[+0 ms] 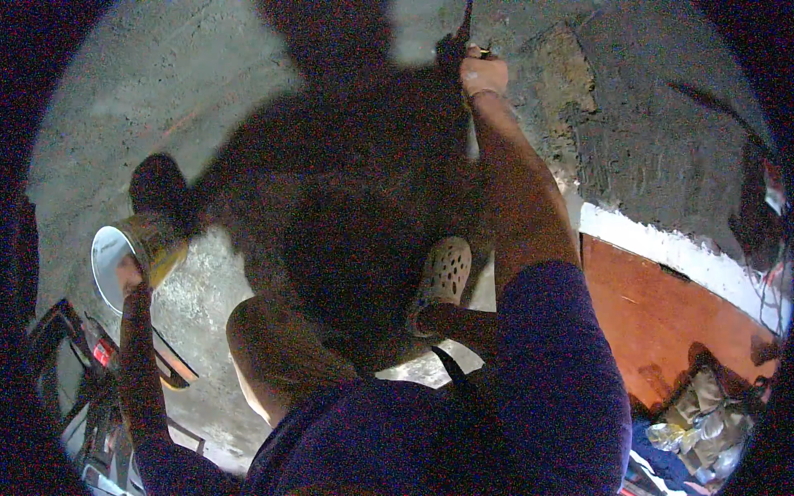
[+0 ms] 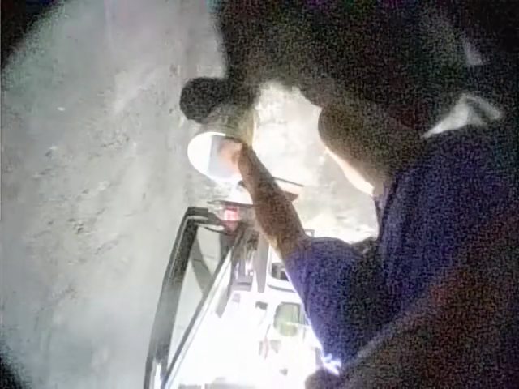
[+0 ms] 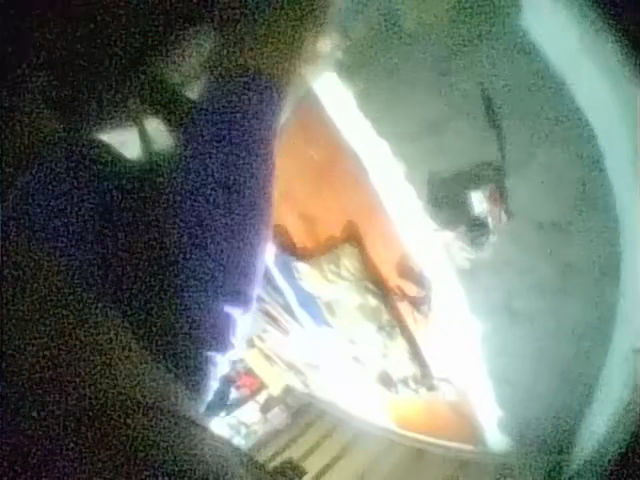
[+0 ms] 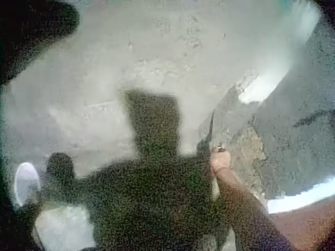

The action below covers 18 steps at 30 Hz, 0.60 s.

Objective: Smoothing and applying cement to a concrete floor using a hand trowel.

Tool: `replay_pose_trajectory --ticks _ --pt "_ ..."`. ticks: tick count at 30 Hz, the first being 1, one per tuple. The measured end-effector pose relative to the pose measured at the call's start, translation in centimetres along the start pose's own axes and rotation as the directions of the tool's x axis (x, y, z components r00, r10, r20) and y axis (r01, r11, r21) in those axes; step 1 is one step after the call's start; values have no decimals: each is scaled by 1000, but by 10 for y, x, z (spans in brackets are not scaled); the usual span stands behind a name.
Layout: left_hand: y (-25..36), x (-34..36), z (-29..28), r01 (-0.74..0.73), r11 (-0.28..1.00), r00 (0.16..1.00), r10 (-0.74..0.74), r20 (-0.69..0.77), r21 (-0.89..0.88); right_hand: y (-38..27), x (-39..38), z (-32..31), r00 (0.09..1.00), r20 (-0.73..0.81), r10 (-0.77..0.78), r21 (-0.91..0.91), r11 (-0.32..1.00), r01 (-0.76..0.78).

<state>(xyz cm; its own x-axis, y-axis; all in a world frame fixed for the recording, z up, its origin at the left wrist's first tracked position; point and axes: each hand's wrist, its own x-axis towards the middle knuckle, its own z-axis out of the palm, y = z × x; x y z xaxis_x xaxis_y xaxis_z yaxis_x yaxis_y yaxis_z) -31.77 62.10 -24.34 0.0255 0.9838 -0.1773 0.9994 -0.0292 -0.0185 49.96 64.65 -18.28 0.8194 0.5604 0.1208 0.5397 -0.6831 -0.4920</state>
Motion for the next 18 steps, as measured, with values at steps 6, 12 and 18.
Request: replay_pose_trajectory --ticks 6,12,18 --pt "-10 -5 0 -10 995 1000 9 20 98 48 -4 67 949 231 -215 671 741 5" --pt "2 -2 -10 109 975 989 -126 81 196 83 8 111 891 410 -193 -100 962 254" --pt "33 -7 -31 90 990 982 -106 153 112 79 42 126 173 830 531 -273 656 -704"
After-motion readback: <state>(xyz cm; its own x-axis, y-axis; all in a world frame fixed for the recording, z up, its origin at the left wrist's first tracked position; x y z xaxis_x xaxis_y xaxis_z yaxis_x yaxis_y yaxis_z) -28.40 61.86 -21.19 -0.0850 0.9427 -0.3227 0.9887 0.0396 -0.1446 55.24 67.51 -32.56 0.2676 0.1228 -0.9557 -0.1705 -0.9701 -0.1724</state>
